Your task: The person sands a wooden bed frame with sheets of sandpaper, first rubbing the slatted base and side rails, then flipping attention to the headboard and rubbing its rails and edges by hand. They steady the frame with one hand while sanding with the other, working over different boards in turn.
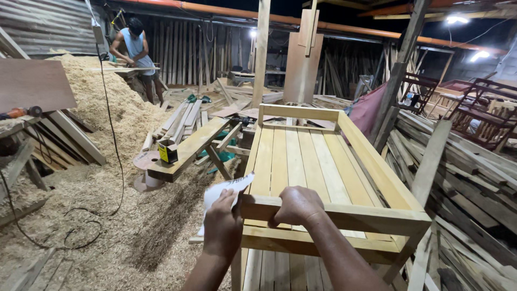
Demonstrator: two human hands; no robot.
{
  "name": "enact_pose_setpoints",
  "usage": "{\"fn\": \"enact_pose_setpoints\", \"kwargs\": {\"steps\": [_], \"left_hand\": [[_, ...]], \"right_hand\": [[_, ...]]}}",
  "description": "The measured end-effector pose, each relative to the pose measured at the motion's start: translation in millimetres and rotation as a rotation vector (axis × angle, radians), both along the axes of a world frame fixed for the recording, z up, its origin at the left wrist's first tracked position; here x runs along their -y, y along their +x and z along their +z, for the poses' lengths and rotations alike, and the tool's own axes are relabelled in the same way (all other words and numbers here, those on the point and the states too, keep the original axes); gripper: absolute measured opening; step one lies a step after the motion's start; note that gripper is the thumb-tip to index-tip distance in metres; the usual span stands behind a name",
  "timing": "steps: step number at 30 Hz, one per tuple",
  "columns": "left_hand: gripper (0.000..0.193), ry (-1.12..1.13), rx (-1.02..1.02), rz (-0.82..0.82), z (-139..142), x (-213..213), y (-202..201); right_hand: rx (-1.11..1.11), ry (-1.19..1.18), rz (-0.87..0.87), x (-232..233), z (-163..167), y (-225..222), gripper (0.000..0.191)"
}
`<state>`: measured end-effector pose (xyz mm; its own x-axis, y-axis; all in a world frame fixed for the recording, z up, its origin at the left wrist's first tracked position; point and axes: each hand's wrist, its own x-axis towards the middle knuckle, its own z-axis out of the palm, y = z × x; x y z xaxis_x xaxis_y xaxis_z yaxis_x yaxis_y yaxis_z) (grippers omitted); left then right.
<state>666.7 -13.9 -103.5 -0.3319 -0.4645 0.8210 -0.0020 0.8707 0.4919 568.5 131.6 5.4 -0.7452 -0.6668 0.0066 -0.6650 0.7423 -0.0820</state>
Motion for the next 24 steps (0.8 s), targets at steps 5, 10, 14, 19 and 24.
{"fn": "enact_pose_setpoints", "kwargs": {"steps": [5,10,14,19,24], "left_hand": [[0.035,0.272,0.151,-0.036,7.1,4.2,-9.4],[0.037,-0.037,0.149,-0.001,-12.9,-9.7,5.5],[0.042,-0.059,0.335,0.048,-9.3,-2.9,-4.2],[0.045,-0.009,0.484,0.056,8.0,-7.2,-18.4],[0.054,-0.096,0.482,-0.040,-0.7,-53.2,-17.4]], "right_hand": [[0.002,0.020,0.005,-0.3,0.0,-3.1,0.052],[-0.018,-0.005,0.021,-1.1,0.3,-2.2,0.050],[-0.003,-0.006,0.008,0.4,-0.4,1.5,0.049],[-0.004,-0.010,0.004,-0.1,-4.4,-6.4,0.046],[0.003,-0.046,0.008,2.4,-14.4,-17.5,0.037]]}}
